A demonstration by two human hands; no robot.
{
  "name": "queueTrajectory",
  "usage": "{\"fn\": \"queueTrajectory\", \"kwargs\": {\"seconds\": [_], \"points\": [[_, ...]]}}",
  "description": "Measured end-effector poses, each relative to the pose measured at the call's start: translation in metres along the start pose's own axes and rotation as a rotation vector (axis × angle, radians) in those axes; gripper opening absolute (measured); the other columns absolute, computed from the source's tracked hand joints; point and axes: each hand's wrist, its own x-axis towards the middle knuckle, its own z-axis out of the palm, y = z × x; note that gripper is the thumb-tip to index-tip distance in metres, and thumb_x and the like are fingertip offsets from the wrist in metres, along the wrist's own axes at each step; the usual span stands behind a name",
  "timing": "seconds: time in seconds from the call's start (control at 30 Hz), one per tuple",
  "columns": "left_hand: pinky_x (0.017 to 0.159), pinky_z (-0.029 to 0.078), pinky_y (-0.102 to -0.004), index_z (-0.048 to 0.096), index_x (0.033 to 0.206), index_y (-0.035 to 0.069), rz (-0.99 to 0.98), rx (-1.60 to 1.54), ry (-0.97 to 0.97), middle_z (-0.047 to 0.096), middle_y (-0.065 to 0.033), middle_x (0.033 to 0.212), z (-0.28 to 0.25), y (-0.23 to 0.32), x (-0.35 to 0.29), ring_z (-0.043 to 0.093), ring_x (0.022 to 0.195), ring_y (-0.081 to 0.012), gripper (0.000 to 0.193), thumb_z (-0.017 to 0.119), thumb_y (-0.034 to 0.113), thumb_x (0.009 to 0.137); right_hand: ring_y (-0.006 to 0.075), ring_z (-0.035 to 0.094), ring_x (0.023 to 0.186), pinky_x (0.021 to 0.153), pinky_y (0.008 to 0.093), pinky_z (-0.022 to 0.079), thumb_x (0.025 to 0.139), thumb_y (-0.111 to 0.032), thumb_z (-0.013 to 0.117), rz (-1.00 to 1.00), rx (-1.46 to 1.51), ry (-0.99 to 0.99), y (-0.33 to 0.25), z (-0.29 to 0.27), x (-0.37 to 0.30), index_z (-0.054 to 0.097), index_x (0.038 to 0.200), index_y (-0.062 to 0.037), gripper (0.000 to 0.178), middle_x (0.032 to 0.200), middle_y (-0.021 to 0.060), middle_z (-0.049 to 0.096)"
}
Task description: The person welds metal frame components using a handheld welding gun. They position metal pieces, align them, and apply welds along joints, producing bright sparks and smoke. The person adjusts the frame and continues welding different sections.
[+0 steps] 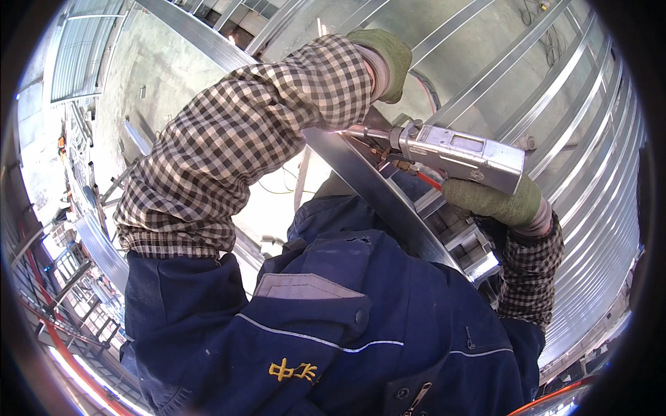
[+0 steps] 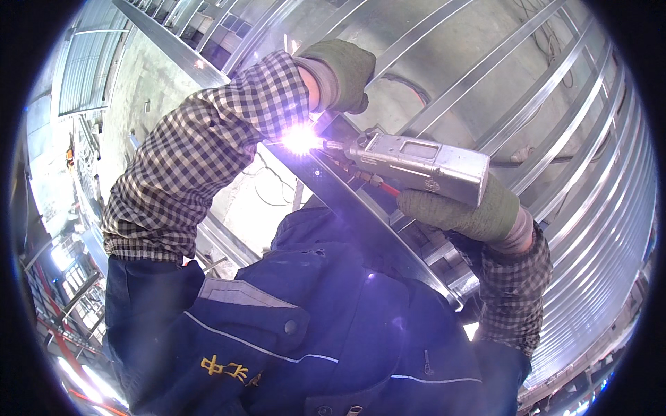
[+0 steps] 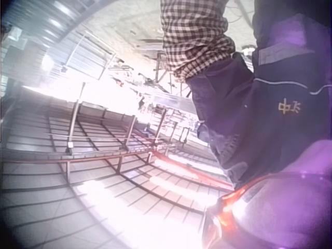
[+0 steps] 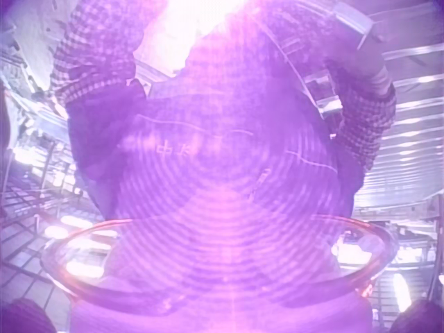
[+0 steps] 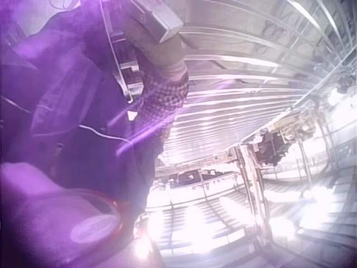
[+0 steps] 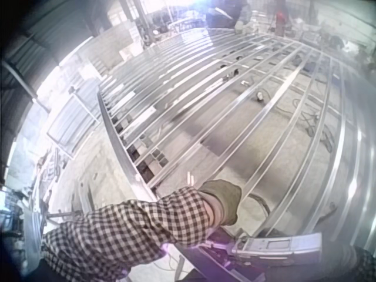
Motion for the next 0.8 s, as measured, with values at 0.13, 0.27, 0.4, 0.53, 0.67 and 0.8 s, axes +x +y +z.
{"fn": "queueTrajectory", "kwargs": {"seconds": [0.13,0.27,0.4,0.53,0.67,0.8], "points": [[0.089,0.063,-0.0493,0.081,0.118,0.006,0.008,0.001,-0.013,0.082,-0.0157,0.104,-0.001,0.000,0.000,0.080,0.101,-0.0365,0.042,0.082,0.036,0.088,0.0179,0.072,0.111,0.096,0.0304,0.056,0.102,-0.015,0.080,-0.085,-0.067,-0.021,-0.001,-0.001,-0.001,0.069,0.144,-0.0017,0.045,0.129,0.0124,0.077],[0.089,0.063,-0.0493,0.081,0.118,0.006,0.018,0.003,-0.007,0.082,-0.0154,0.105,-0.001,-0.001,0.001,0.079,0.101,-0.0363,0.043,0.082,0.036,0.088,0.0171,0.071,0.123,0.108,0.0326,0.051,0.103,-0.016,0.077,-0.124,-0.117,-0.048,-0.002,-0.003,0.000,0.070,0.146,-0.0086,0.043,0.141,0.0104,0.074],[0.090,0.063,-0.0493,0.082,0.117,0.006,0.009,-0.005,-0.022,0.082,-0.0157,0.105,-0.002,0.000,0.001,0.079,0.101,-0.0367,0.042,0.082,0.036,0.088,0.0156,0.070,0.125,0.110,0.0332,0.049,0.104,-0.016,0.076,-0.115,-0.162,-0.051,0.000,-0.004,0.001,0.070,0.147,-0.0133,0.044,0.145,0.0079,0.073],[0.089,0.063,-0.0493,0.082,0.116,0.006,0.009,-0.027,-0.029,0.082,-0.0161,0.103,-0.003,0.001,0.001,0.079,0.101,-0.0367,0.041,0.083,0.035,0.087,0.0177,0.074,0.110,0.092,0.0312,0.056,0.100,-0.011,0.079,-0.156,-0.058,0.016,0.005,0.003,-0.005,0.069,0.147,-0.0107,0.048,0.132,0.0099,0.077],[0.089,0.062,-0.0491,0.082,0.115,0.006,0.001,-0.036,-0.040,0.082,-0.0163,0.102,-0.003,0.000,0.001,0.079,0.100,-0.0366,0.040,0.083,0.035,0.088,0.0209,0.070,0.122,0.102,0.0324,0.056,0.096,-0.008,0.083,0.032,0.127,0.027,0.004,0.003,-0.010,0.064,0.149,0.0015,0.057,0.138,0.0138,0.074],[0.088,0.062,-0.0487,0.082,0.115,0.006,-0.004,-0.022,-0.042,0.082,-0.0160,0.103,-0.003,0.001,0.003,0.079,0.100,-0.0361,0.039,0.083,0.035,0.088,0.0229,0.068,0.129,0.109,0.0333,0.054,0.095,-0.007,0.084,-0.040,0.114,-0.008,0.000,0.002,-0.009,0.063,0.149,0.0038,0.059,0.143,0.0151,0.072]]}}
